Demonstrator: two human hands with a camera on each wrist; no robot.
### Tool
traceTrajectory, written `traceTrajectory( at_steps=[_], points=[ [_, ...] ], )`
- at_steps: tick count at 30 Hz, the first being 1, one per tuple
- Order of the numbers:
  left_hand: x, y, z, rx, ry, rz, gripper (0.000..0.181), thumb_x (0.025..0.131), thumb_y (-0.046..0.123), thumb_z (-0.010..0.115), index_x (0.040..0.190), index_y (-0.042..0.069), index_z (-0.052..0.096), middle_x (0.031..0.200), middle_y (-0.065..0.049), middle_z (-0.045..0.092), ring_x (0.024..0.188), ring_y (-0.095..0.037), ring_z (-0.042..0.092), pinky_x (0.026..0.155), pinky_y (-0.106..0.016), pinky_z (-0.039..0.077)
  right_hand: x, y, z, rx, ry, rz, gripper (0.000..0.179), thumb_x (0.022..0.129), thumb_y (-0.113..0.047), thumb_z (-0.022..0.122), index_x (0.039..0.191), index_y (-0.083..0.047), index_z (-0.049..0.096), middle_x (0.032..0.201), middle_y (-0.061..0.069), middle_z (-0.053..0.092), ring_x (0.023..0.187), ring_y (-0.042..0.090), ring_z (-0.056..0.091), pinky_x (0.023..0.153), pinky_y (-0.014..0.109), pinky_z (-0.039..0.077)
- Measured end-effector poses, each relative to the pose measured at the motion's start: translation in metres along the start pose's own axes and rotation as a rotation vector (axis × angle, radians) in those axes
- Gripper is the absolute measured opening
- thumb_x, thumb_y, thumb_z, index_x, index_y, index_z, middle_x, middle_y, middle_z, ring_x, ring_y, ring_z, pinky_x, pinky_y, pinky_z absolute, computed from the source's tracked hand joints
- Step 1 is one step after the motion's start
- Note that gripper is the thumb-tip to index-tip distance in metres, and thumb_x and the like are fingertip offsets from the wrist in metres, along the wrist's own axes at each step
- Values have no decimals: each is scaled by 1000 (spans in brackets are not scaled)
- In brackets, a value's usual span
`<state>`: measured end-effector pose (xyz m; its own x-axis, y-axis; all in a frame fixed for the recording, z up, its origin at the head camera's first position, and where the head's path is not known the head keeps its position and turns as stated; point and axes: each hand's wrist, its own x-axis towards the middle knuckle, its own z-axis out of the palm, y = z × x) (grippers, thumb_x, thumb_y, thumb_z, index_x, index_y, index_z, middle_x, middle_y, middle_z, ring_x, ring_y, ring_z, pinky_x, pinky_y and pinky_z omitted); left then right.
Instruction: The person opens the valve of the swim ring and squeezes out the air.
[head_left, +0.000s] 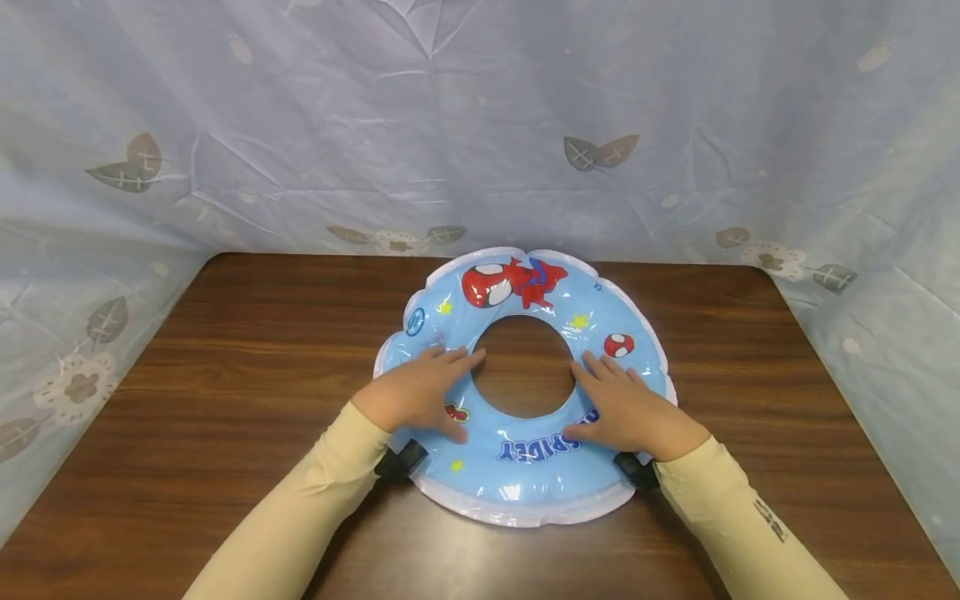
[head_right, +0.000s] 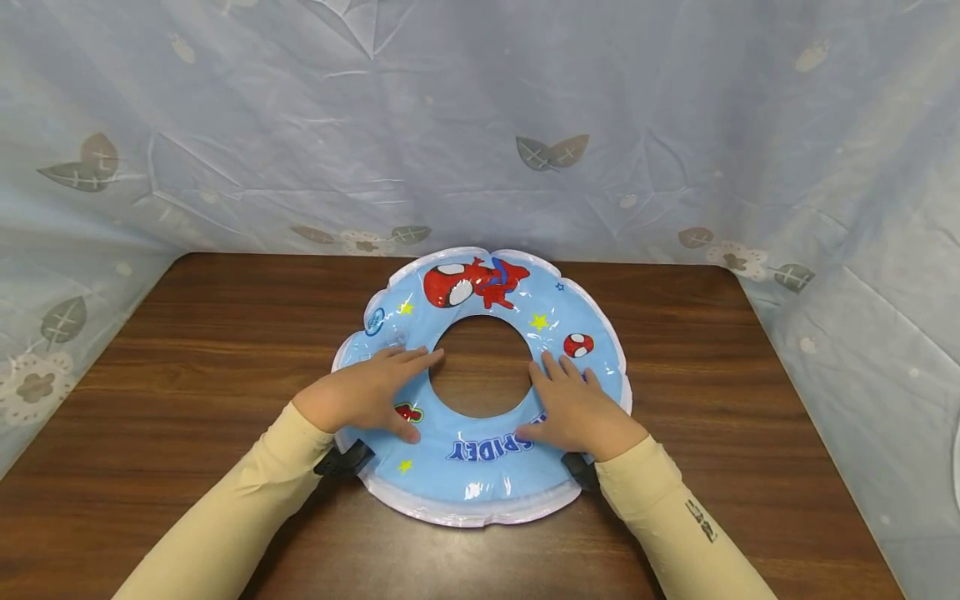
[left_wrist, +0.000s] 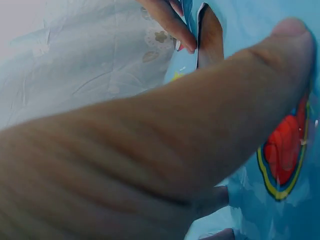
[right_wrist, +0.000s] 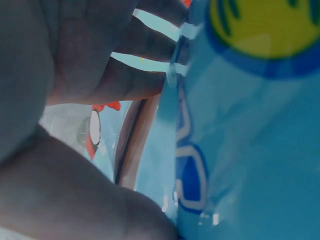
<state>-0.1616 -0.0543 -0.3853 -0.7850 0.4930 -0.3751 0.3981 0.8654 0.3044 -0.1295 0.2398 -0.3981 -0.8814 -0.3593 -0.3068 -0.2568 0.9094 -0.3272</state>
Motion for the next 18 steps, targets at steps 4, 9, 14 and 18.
traceTrajectory(
  at_steps=[4,9,14,18],
  points=[
    [3,0,4,26,22,11,109,76,44,92,165,25,30,169,-8,30,157,-43,16,114,-58,39,2,1,1,4,-11,-1,100,86,-47,80,159,3,32,166,27,25,153,52,18,118,72,16],
    [4,1,6,77,37,12,110,76,47,91,165,24,30,168,-10,31,155,-44,19,114,-61,38,3,2,1,0,-12,-7,103,87,-48,79,159,6,29,166,28,25,153,52,19,118,71,17],
    [-1,4,1,73,1,1,107,80,48,87,165,27,27,171,-10,26,158,-43,10,116,-65,33,0,2,0,-3,-2,-11,103,87,-49,79,159,4,30,166,27,26,153,51,19,118,70,17],
    [-4,6,-4,78,24,46,100,84,48,84,165,25,29,169,-13,28,157,-43,16,117,-63,32,-2,1,-2,-13,30,-40,99,87,-49,79,159,2,34,166,26,27,153,50,20,119,70,16]
  ],
)
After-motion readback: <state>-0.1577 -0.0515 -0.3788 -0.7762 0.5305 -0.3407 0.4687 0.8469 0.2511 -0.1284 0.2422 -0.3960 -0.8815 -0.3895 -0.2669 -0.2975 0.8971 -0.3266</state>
